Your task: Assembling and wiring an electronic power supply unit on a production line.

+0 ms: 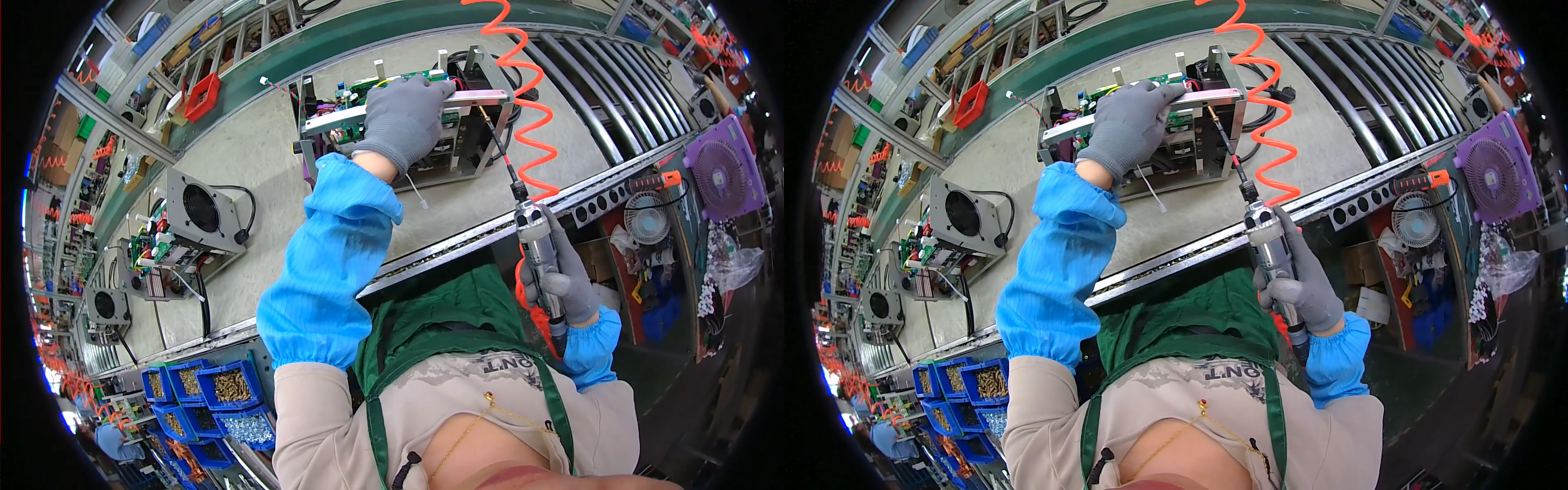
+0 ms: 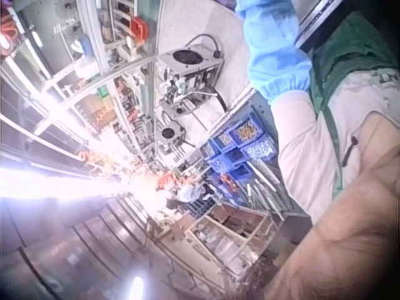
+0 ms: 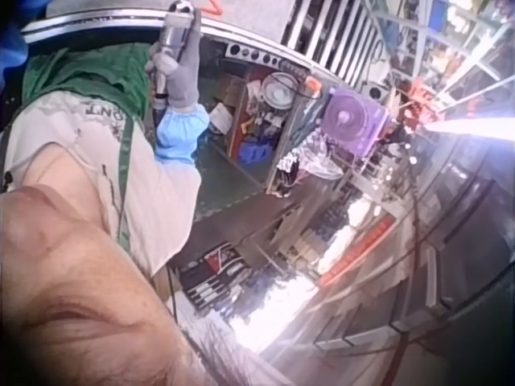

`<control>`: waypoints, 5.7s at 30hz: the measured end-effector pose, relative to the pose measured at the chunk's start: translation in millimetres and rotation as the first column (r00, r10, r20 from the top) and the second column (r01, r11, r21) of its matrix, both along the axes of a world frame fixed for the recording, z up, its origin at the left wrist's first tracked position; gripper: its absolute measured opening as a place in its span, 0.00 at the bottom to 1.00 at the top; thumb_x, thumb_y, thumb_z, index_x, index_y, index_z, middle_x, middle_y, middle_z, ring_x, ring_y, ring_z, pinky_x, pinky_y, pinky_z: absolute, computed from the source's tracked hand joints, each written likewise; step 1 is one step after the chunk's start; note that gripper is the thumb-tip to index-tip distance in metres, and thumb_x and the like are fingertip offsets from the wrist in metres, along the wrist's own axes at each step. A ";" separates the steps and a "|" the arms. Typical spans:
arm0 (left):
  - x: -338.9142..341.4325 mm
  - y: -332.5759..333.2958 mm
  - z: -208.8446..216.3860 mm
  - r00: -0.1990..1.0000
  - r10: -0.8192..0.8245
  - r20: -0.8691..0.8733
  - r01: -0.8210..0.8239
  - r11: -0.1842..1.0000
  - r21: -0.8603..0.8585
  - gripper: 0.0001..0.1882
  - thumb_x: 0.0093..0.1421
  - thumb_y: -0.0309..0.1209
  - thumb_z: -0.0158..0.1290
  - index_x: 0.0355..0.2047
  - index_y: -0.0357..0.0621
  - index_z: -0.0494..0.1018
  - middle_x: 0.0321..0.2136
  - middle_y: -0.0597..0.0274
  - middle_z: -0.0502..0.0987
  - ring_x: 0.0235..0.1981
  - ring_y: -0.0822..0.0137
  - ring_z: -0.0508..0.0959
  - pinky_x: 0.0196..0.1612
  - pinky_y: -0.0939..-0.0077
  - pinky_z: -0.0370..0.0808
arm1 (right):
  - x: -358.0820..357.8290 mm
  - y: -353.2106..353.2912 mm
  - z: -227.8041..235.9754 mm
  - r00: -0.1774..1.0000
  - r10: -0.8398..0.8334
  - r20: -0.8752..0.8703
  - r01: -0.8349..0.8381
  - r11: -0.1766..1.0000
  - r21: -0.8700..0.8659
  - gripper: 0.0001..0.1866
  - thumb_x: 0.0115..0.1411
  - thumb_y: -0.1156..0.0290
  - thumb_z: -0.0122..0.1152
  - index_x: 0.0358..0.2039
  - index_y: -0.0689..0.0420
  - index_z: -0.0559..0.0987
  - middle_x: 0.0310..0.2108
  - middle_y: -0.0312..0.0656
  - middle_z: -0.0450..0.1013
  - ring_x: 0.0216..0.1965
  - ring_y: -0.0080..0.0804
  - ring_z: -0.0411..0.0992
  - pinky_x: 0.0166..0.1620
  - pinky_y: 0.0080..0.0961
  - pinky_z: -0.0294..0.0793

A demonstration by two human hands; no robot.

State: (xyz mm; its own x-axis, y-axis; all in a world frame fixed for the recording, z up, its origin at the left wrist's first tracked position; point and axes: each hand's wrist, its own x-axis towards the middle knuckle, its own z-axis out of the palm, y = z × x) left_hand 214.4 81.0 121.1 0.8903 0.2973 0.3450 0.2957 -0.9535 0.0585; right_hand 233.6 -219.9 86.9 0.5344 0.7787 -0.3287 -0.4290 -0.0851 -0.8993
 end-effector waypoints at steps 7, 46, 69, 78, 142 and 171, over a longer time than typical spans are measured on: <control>8.0 0.2 10.1 0.998 -0.052 -0.040 0.046 0.990 -0.130 0.16 0.62 0.31 0.41 0.48 0.54 0.73 0.37 0.55 0.77 0.41 0.53 0.77 0.44 0.57 0.73 | -1.0 1.4 -7.9 1.000 -0.017 -0.025 0.018 0.998 0.068 0.59 0.36 0.59 0.70 0.67 0.47 0.48 0.26 0.41 0.69 0.19 0.26 0.71 0.22 0.22 0.74; -68.9 5.4 -43.5 0.813 0.223 0.538 -0.293 0.955 0.048 0.42 0.44 0.59 0.58 0.53 0.43 0.66 0.53 0.51 0.64 0.57 0.50 0.61 0.60 0.50 0.51 | -27.0 31.6 0.5 0.981 0.042 -0.190 0.030 0.933 0.358 0.43 0.57 0.59 0.61 0.67 0.39 0.47 0.33 0.49 0.68 0.24 0.34 0.74 0.28 0.34 0.80; -345.6 -41.5 -89.6 0.971 0.215 -0.106 -0.193 0.442 -0.876 0.24 0.57 0.43 0.52 0.50 0.44 0.71 0.42 0.48 0.77 0.43 0.53 0.77 0.47 0.65 0.73 | -5.6 17.3 -39.9 0.978 0.143 -0.153 -0.067 0.906 0.418 0.29 0.60 0.57 0.55 0.52 0.66 0.63 0.34 0.46 0.70 0.23 0.28 0.69 0.35 0.33 0.74; -544.1 -98.8 -75.2 -0.295 0.907 -0.302 -0.943 -0.226 0.243 0.10 0.57 0.32 0.49 0.36 0.52 0.79 0.34 0.60 0.80 0.42 0.56 0.76 0.42 0.62 0.73 | 4.6 23.6 -48.4 0.965 0.201 -0.170 -0.111 0.895 0.431 0.29 0.60 0.59 0.56 0.54 0.66 0.61 0.34 0.48 0.69 0.23 0.30 0.71 0.39 0.37 0.75; 37.4 42.7 35.2 0.859 -0.512 -0.020 0.363 0.635 -0.682 0.19 0.49 0.25 0.57 0.44 0.40 0.77 0.35 0.57 0.81 0.34 0.70 0.80 0.42 0.78 0.75 | -12.3 29.0 6.4 0.955 0.001 -0.297 0.062 0.977 0.202 0.55 0.42 0.62 0.65 0.68 0.37 0.44 0.30 0.48 0.69 0.19 0.32 0.71 0.25 0.30 0.77; -64.6 47.2 -7.0 0.839 0.334 0.430 -0.426 0.895 0.134 0.28 0.46 0.43 0.61 0.47 0.48 0.72 0.56 0.51 0.64 0.52 0.48 0.68 0.50 0.59 0.70 | -10.7 35.7 20.5 0.994 -0.095 -0.046 0.100 0.988 0.120 0.49 0.44 0.70 0.55 0.68 0.42 0.48 0.28 0.46 0.70 0.17 0.30 0.71 0.21 0.25 0.75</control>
State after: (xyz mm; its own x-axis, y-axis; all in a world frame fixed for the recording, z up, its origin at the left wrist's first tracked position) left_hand 149.8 128.2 114.1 0.5030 0.4619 0.7305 0.6340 -0.7716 0.0514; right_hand 222.9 -184.2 107.4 0.5980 0.7594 -0.2565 -0.4654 0.0683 -0.8825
